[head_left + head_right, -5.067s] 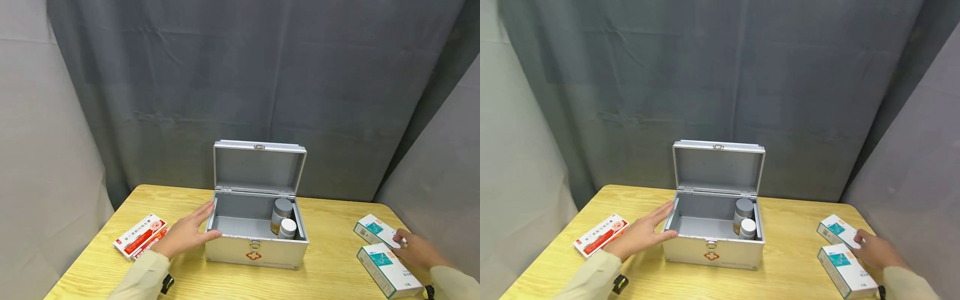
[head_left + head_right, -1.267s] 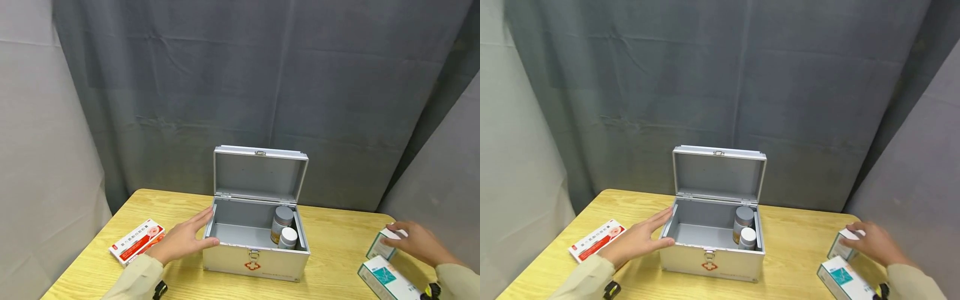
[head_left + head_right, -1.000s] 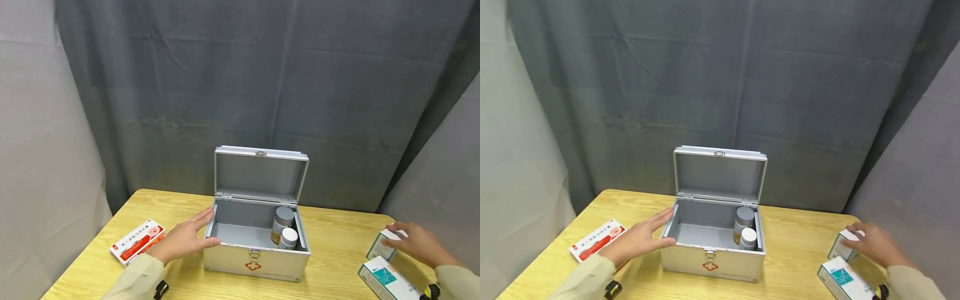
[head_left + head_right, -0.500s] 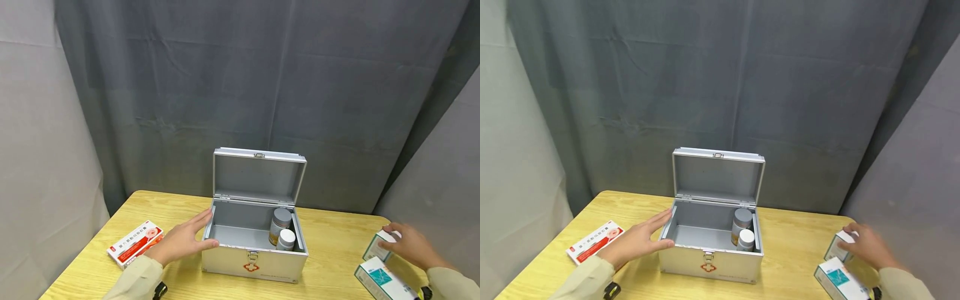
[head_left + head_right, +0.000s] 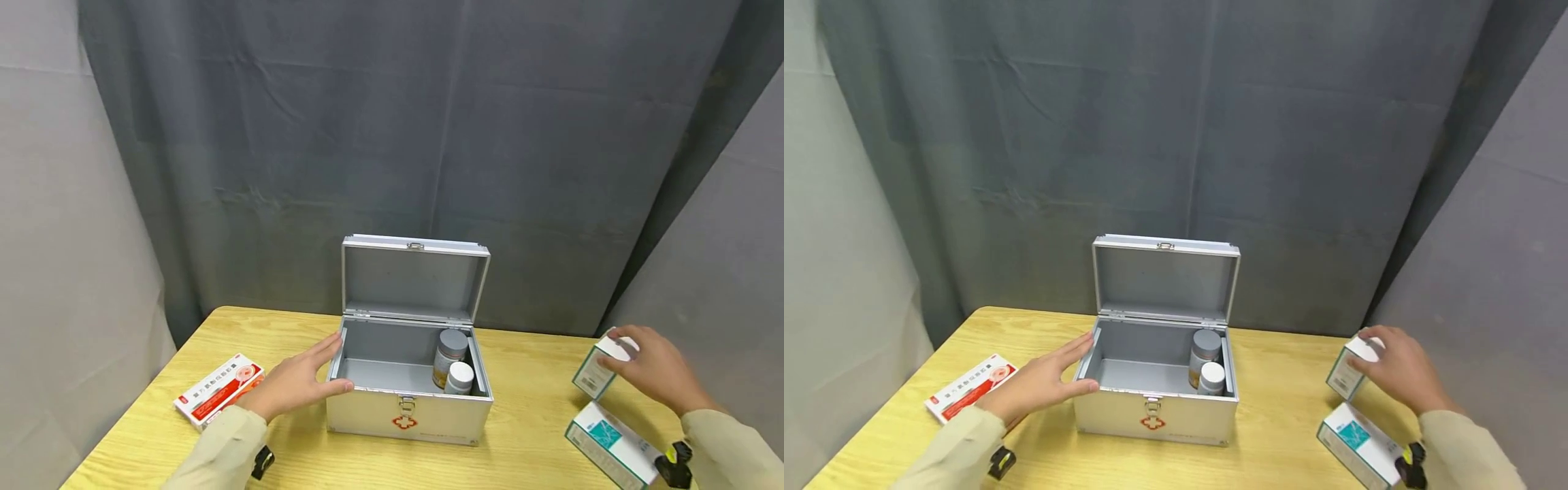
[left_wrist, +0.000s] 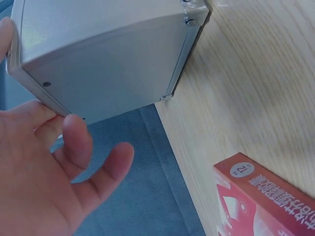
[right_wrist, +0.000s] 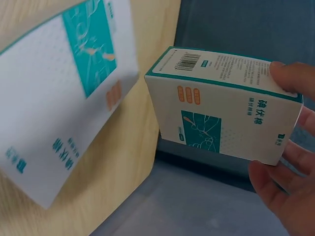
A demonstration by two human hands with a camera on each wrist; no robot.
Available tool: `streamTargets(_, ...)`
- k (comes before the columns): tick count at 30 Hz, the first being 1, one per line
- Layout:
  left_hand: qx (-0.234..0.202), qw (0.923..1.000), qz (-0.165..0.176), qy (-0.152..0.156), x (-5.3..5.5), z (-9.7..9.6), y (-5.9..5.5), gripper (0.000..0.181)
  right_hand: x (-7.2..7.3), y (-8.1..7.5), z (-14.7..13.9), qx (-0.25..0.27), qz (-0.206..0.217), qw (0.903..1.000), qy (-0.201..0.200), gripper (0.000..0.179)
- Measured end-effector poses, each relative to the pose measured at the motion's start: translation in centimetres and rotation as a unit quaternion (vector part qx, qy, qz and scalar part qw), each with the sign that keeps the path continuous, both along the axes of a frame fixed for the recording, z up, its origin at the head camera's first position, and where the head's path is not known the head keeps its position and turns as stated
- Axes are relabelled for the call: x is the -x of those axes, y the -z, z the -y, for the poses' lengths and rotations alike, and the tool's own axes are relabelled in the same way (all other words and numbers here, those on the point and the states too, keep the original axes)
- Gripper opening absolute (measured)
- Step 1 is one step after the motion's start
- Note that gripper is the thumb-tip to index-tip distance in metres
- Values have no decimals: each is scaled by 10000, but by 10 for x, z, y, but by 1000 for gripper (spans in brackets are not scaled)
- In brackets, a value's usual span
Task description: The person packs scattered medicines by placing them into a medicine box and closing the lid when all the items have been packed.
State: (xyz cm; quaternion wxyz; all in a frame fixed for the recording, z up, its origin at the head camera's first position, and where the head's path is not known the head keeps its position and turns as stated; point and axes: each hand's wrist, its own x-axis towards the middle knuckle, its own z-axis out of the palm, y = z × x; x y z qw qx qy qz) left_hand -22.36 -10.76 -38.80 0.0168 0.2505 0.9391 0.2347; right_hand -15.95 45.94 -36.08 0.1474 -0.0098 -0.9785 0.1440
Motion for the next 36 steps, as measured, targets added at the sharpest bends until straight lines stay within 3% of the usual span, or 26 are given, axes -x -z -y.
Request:
streamTargets(5, -5, 9999, 77, 89, 2, 0, 2, 90, -4, -7, 7, -4, 217, 9998, 16, 63)
streamTargets(8, 4, 9998, 93, 194, 3, 0, 2, 90, -8, -7, 9, 50, 130, 9999, 1, 63)
streamTargets(17, 9, 9999, 15, 155, 9, 8, -11, 90, -24, -22, 39, 510, -29, 9986, -149, 66)
streamTargets(27, -143, 9997, 120, 125, 4, 5, -1, 90, -43, -51, 50, 205, -167, 9988, -415, 60)
streamTargets(36, -186, 9996, 157, 174, 5, 4, -2, 89, -44, -63, 66, 179, -413, 9958, -794, 49)
